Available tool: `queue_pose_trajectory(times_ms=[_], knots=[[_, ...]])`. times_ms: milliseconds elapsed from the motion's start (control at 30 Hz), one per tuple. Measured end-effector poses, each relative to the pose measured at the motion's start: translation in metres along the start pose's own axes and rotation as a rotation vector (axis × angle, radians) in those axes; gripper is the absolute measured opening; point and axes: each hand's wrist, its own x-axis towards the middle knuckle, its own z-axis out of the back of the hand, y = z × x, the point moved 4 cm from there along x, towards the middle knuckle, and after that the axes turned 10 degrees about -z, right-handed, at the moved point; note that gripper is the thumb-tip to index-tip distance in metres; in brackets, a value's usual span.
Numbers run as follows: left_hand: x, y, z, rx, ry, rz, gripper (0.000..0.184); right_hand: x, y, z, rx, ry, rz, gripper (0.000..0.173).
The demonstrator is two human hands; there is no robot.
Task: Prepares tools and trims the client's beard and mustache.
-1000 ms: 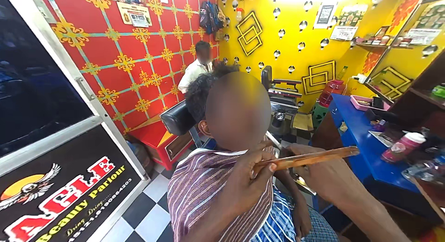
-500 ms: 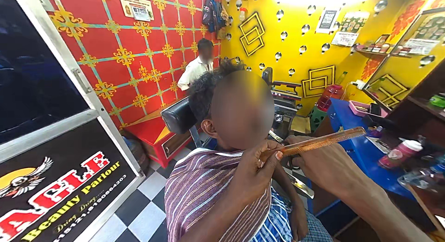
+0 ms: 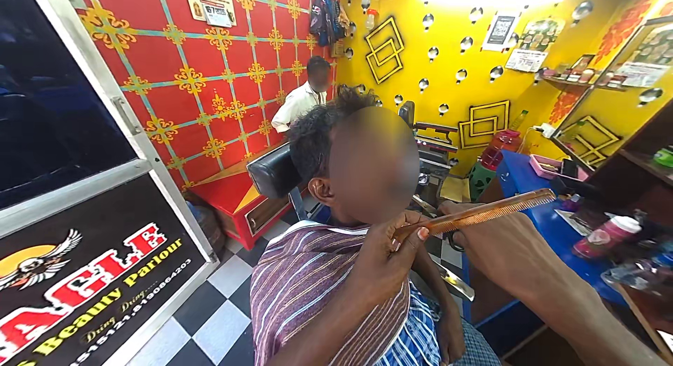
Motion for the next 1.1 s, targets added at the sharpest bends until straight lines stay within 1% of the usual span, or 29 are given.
queue_pose_trajectory(times_ms=[67, 167, 233, 333, 433, 567, 600, 700, 800, 900, 967, 1033, 1100], knots=[[-0.001, 0.000, 0.001, -0.005, 0.005, -0.009, 0.018, -0.001, 0.002, 0.002, -0.005, -0.012, 0.009, 0.027], [-0.002, 0.001, 0.002, -0.010, -0.008, -0.028, 0.017, -0.002, 0.005, 0.005, -0.023, 0.019, 0.032, 0.035], [-0.003, 0.002, 0.003, -0.024, -0.014, -0.023, 0.018, -0.004, 0.007, 0.008, -0.022, 0.003, 0.061, 0.031], [-0.005, 0.003, 0.004, -0.044, -0.020, -0.024, 0.019, -0.005, 0.011, 0.012, -0.063, -0.068, 0.069, 0.023], [-0.004, 0.003, 0.005, -0.069, -0.019, -0.042, 0.018, -0.006, 0.014, 0.015, -0.113, -0.092, 0.035, 0.024], [-0.004, 0.002, 0.006, -0.069, -0.020, -0.040, 0.017, -0.006, 0.016, 0.015, -0.117, -0.080, 0.060, 0.033], [-0.005, 0.003, 0.006, -0.072, -0.020, -0.043, 0.016, -0.007, 0.016, 0.015, -0.117, -0.073, 0.068, 0.033], [-0.006, 0.004, 0.006, -0.089, -0.022, -0.033, 0.017, -0.007, 0.017, 0.014, -0.118, -0.096, 0.062, 0.023], [-0.006, 0.005, 0.006, -0.091, -0.021, -0.036, 0.017, -0.007, 0.016, 0.014, -0.145, -0.110, 0.030, 0.026], [-0.006, 0.004, 0.005, -0.094, -0.021, -0.041, 0.016, -0.007, 0.015, 0.012, -0.113, -0.061, 0.034, 0.030], [-0.006, 0.005, 0.005, -0.092, -0.019, -0.036, 0.017, -0.007, 0.017, 0.009, -0.110, -0.028, 0.035, 0.027], [-0.008, 0.006, 0.005, -0.094, -0.017, -0.023, 0.018, -0.008, 0.018, 0.007, -0.119, -0.066, 0.025, 0.022], [-0.009, 0.007, 0.005, -0.096, -0.020, -0.017, 0.019, -0.009, 0.018, 0.006, -0.140, -0.099, 0.010, 0.022]])
